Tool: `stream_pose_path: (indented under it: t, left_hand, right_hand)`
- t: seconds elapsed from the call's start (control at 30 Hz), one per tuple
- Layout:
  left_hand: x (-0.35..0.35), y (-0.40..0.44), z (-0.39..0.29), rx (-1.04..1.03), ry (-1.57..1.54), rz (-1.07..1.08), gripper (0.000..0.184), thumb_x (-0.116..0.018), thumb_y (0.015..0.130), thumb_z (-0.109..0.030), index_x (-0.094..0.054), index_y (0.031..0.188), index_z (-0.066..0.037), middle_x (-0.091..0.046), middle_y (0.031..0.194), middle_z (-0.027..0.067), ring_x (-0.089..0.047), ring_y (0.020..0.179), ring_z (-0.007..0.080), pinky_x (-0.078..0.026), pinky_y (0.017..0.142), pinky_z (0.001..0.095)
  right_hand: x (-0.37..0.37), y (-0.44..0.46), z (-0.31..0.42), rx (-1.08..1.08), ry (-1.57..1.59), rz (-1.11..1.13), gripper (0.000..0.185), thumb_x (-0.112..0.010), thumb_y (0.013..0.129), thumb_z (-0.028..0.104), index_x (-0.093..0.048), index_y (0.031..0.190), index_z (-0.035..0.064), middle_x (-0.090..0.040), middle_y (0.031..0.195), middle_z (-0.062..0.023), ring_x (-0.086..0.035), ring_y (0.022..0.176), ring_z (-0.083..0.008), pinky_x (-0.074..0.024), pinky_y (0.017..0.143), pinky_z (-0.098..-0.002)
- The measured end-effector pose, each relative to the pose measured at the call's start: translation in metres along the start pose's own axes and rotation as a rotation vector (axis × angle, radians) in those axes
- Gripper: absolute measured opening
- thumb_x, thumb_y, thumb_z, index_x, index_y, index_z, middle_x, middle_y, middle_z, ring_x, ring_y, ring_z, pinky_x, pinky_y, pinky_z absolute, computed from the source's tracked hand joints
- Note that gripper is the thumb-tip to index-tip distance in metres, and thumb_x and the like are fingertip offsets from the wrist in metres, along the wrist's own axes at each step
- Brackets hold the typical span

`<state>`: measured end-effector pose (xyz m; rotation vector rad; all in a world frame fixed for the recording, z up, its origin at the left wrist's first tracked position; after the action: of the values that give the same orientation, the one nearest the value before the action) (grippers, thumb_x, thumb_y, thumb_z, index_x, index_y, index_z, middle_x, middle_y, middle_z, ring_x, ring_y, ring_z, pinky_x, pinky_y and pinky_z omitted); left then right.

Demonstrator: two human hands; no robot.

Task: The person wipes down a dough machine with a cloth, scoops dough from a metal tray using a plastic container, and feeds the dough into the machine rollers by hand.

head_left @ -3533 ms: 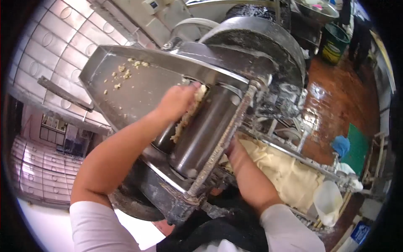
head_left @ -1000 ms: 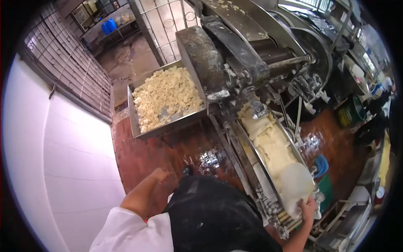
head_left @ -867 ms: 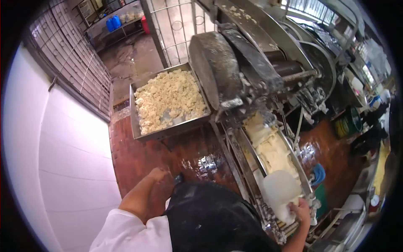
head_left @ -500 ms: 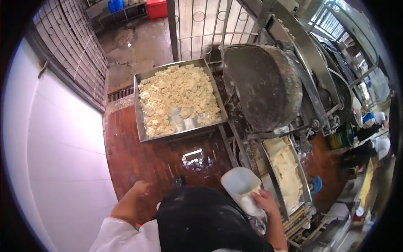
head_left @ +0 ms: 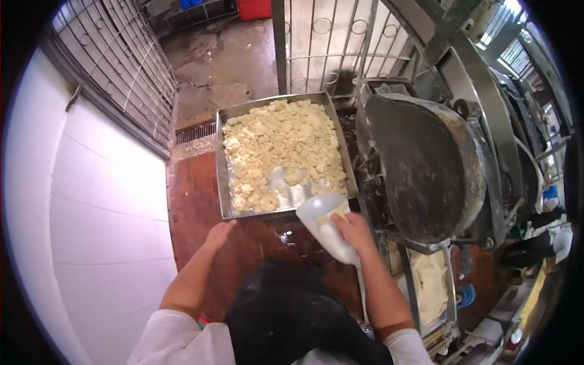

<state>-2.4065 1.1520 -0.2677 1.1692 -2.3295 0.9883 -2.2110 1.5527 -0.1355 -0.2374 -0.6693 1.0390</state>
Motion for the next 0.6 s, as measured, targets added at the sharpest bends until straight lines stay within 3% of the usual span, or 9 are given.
stream_pose_path:
  t: [0.07, 0.17, 0.27, 0.4, 0.6]
  left_hand:
    - [0.009, 0.010, -0.055, 0.094, -0.116, 0.027, 0.053, -0.047, 0.092, -0.047, -0.059, 0.113, 0.000, -0.060, 0.111, 0.0203, -0.055, 0.108, 0.0322, -0.040, 0.094, 0.0377]
    - [0.027, 0.050, -0.097, 0.141, -0.304, 0.028, 0.059, -0.046, 0.092, -0.049, -0.054, 0.122, 0.001, -0.058, 0.119, 0.0208, -0.052, 0.116, 0.0320, -0.036, 0.099, 0.0367]
    - [0.044, 0.127, -0.126, -0.040, -0.243, 0.029, 0.065, -0.046, 0.091, -0.051, -0.049, 0.127, 0.003, -0.055, 0.125, 0.0213, -0.048, 0.121, 0.0307, -0.035, 0.101, 0.0364]
    - [0.030, 0.266, -0.156, -0.120, -0.027, 0.028, 0.074, -0.048, 0.088, -0.056, -0.045, 0.130, 0.005, -0.049, 0.130, 0.0255, -0.045, 0.124, 0.0331, -0.033, 0.105, 0.0362]
    - [-0.013, 0.416, -0.233, -0.283, 0.045, 0.285, 0.083, -0.049, 0.085, -0.062, -0.041, 0.134, 0.004, -0.040, 0.140, 0.0233, -0.040, 0.129, 0.0359, -0.029, 0.108, 0.0363]
  right_hand:
    - [-0.009, 0.059, 0.005, 0.016, -0.248, 0.015, 0.056, -0.061, 0.081, 0.051, -0.067, 0.094, -0.0029, -0.068, 0.090, -0.0210, -0.065, 0.085, -0.0331, -0.0486, 0.075, -0.0398]
    - [-0.019, 0.109, 0.033, 0.092, -0.542, -0.098, 0.057, -0.058, 0.081, 0.053, -0.068, 0.092, -0.0018, -0.067, 0.084, -0.0204, -0.065, 0.081, -0.0327, -0.0492, 0.072, -0.0400]
    - [-0.027, 0.159, 0.044, -0.109, -0.607, 0.007, 0.063, -0.055, 0.080, 0.057, -0.067, 0.097, -0.0024, -0.063, 0.102, -0.0255, -0.059, 0.101, -0.0392, -0.0457, 0.087, -0.0437]
    - [-0.044, 0.235, 0.016, -0.278, -0.624, 0.045, 0.060, -0.058, 0.080, 0.053, -0.066, 0.106, -0.0003, -0.063, 0.109, -0.0229, -0.061, 0.103, -0.0347, -0.0470, 0.088, -0.0411]
    - [-0.071, 0.306, -0.011, -0.385, -0.639, -0.020, 0.060, -0.059, 0.080, 0.054, -0.064, 0.112, 0.0029, -0.062, 0.113, -0.0224, -0.059, 0.107, -0.0323, -0.0469, 0.091, -0.0387]
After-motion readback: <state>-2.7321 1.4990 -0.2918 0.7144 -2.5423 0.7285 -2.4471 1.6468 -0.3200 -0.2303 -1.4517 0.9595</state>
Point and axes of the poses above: each hand's wrist, its own y-axis towards the middle knuckle, its own x-axis out of the back of the hand, z = x × y, the point moved 2 cm from there along y, towards the middle knuckle
